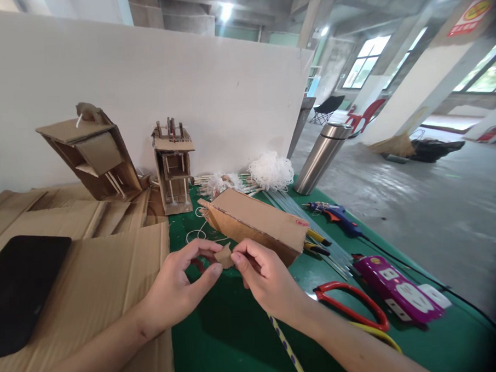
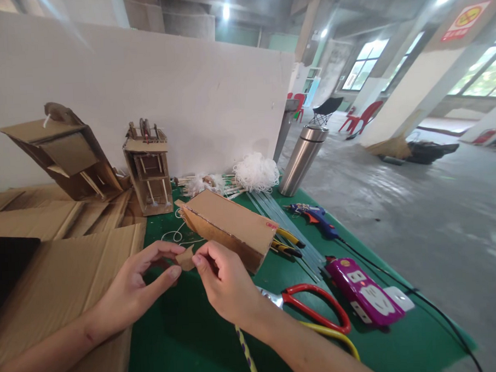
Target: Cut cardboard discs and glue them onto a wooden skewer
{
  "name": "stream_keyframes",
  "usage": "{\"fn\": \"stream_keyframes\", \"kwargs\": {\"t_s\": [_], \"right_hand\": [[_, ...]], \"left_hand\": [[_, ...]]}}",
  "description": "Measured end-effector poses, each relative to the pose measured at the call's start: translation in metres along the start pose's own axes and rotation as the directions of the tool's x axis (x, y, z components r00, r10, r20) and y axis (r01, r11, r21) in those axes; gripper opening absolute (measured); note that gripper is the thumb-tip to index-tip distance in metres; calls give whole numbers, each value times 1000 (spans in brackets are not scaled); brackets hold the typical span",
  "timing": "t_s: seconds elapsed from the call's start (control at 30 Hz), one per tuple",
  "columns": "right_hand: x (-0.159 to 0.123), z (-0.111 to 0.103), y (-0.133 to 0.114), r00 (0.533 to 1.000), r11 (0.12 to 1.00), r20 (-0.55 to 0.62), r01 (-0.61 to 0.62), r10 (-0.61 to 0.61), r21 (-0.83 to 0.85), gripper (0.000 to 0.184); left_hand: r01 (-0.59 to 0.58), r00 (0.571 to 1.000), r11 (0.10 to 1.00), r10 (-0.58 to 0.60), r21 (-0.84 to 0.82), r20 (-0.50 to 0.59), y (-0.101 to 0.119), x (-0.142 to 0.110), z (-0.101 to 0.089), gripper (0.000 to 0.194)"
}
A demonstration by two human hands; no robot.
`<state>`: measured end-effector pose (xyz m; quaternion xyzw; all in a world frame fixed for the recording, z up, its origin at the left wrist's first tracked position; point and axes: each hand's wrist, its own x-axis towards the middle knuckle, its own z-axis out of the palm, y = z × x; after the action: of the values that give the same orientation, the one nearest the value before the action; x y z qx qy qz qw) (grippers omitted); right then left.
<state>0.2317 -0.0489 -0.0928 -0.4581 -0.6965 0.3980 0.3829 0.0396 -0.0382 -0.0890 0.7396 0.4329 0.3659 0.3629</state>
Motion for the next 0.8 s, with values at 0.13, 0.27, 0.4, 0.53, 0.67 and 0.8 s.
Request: {"fn": "stream_keyframes", "kwargs": {"t_s": [0.13,0.27,0.4,0.53,0.67,0.8], "right_hand": [[0,0,-1,1000,1000,23,-10,10,10,26],[1,1,0,999,998,34,-26,25,49,28],[1,-2,-7,998,997,41,-56,54,45,29],[-16,-24,-25,995,990,70,-56,66,-133,25],[-60,-65,-18,986,839,121,-28,112,-543,24],[-108,-103,29,997,563,11,-31,71,-826,29]], "left_hand": [[-55,998,998,55,19,-28,-3,-4,1,26],[-145,989,986,141,85,53,-3,-4,1,34],[-100,994,991,96,94,42,-2,-3,1,26],[-35,999,997,35,62,9,-5,-4,3,21],[19,1000,999,-19,41,2,-8,-4,5,22],[31,1000,999,-31,26,2,-9,-5,5,23]]}}
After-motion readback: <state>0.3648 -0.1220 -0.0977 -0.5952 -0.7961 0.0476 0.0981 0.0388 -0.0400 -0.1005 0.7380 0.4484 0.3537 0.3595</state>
